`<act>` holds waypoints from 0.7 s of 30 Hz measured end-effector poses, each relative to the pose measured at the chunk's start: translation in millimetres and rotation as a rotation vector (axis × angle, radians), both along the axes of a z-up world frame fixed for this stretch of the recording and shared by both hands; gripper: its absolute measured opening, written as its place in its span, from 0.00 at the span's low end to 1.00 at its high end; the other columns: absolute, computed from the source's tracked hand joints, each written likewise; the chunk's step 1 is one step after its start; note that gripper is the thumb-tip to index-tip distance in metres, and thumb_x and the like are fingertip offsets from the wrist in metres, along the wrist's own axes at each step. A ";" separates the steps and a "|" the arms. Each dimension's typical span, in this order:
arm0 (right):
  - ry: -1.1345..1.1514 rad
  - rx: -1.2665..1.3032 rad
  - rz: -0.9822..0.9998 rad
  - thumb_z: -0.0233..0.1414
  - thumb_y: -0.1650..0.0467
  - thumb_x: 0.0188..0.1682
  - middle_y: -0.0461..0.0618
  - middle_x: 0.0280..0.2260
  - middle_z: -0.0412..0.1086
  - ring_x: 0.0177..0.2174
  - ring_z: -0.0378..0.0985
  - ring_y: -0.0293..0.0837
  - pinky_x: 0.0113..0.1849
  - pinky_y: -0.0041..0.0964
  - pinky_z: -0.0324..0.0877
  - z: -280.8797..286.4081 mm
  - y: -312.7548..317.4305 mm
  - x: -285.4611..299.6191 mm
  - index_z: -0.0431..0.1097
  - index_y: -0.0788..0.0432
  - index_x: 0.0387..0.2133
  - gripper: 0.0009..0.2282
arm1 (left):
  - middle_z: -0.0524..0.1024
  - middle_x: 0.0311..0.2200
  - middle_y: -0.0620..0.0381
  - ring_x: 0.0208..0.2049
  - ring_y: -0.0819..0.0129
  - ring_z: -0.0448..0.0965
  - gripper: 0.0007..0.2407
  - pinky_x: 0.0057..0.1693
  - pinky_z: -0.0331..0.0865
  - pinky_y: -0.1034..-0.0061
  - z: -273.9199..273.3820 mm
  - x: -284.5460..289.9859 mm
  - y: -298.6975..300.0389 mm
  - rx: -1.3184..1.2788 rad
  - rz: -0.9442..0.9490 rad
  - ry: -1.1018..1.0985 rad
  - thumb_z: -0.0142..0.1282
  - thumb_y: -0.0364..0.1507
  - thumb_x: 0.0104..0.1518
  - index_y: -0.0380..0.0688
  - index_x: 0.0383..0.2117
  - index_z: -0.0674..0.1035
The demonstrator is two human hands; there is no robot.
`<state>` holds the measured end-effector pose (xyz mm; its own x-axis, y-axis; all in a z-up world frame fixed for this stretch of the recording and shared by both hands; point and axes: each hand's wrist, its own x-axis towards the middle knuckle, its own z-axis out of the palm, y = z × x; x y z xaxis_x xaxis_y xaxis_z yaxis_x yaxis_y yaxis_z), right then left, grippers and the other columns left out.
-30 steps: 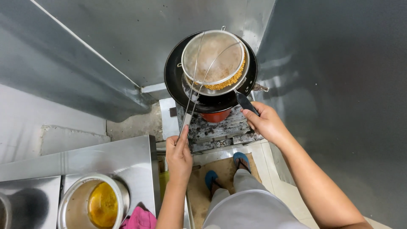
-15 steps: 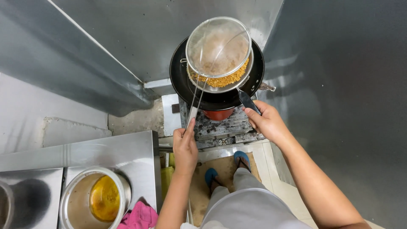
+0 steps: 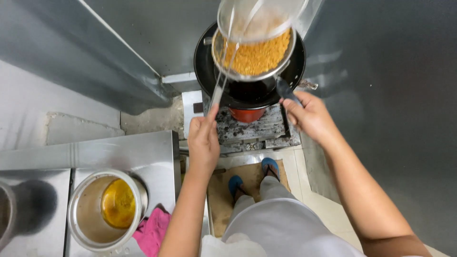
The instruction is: Scooping fried food out of a pan of hot oil using a hand strainer and transferring it to another strainer for draining.
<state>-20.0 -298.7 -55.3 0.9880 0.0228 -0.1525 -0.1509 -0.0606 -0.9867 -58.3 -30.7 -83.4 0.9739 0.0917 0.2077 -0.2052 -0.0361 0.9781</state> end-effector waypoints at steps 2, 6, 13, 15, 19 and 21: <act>-0.023 0.012 0.004 0.50 0.73 0.60 0.46 0.11 0.59 0.08 0.60 0.37 0.15 0.27 0.55 17.3 -2.5 1.5 0.67 0.57 0.29 0.08 | 0.63 0.36 0.60 0.37 0.76 0.61 0.20 0.50 0.65 0.73 9.1 3.1 11.5 0.183 0.029 -0.122 0.41 0.21 0.73 0.49 0.69 0.72; -0.159 0.031 0.006 0.50 0.72 0.62 0.50 0.12 0.59 0.08 0.61 0.40 0.15 0.29 0.57 38.6 -15.2 9.1 0.69 0.60 0.39 0.03 | 0.71 0.39 0.52 0.41 0.68 0.71 0.18 0.50 0.70 0.69 57.9 -0.2 9.8 0.309 0.054 -0.303 0.36 0.24 0.76 0.43 0.72 0.66; -0.197 0.138 -0.028 0.49 0.72 0.62 0.48 0.12 0.57 0.08 0.59 0.39 0.15 0.28 0.55 -20.8 -11.6 18.4 0.70 0.60 0.42 0.03 | 0.70 0.32 0.56 0.28 0.75 0.66 0.21 0.38 0.66 0.80 13.2 -10.7 5.2 0.059 -0.002 -0.077 0.32 0.29 0.76 0.44 0.75 0.58; -0.174 0.117 -0.033 0.49 0.74 0.61 0.48 0.11 0.58 0.08 0.59 0.38 0.15 0.28 0.53 -46.6 -10.8 21.2 0.70 0.62 0.39 0.03 | 0.70 0.30 0.56 0.27 0.76 0.65 0.21 0.34 0.63 0.82 -0.1 -12.7 7.3 -0.025 -0.007 0.052 0.31 0.29 0.75 0.45 0.75 0.57; -0.118 0.181 -0.049 0.49 0.73 0.60 0.47 0.10 0.56 0.07 0.57 0.37 0.14 0.26 0.52 -48.6 -26.3 27.8 0.70 0.60 0.40 0.03 | 0.69 0.29 0.59 0.26 0.79 0.64 0.22 0.32 0.61 0.89 -1.1 -12.0 12.8 -0.193 0.009 0.177 0.30 0.28 0.75 0.46 0.76 0.53; -0.151 0.135 -0.053 0.49 0.73 0.61 0.46 0.10 0.55 0.07 0.57 0.36 0.15 0.26 0.52 -24.4 -36.2 34.3 0.70 0.61 0.41 0.03 | 0.67 0.27 0.57 0.24 0.79 0.63 0.23 0.28 0.61 0.91 2.2 -1.2 11.9 -0.245 0.119 0.291 0.28 0.24 0.74 0.50 0.76 0.54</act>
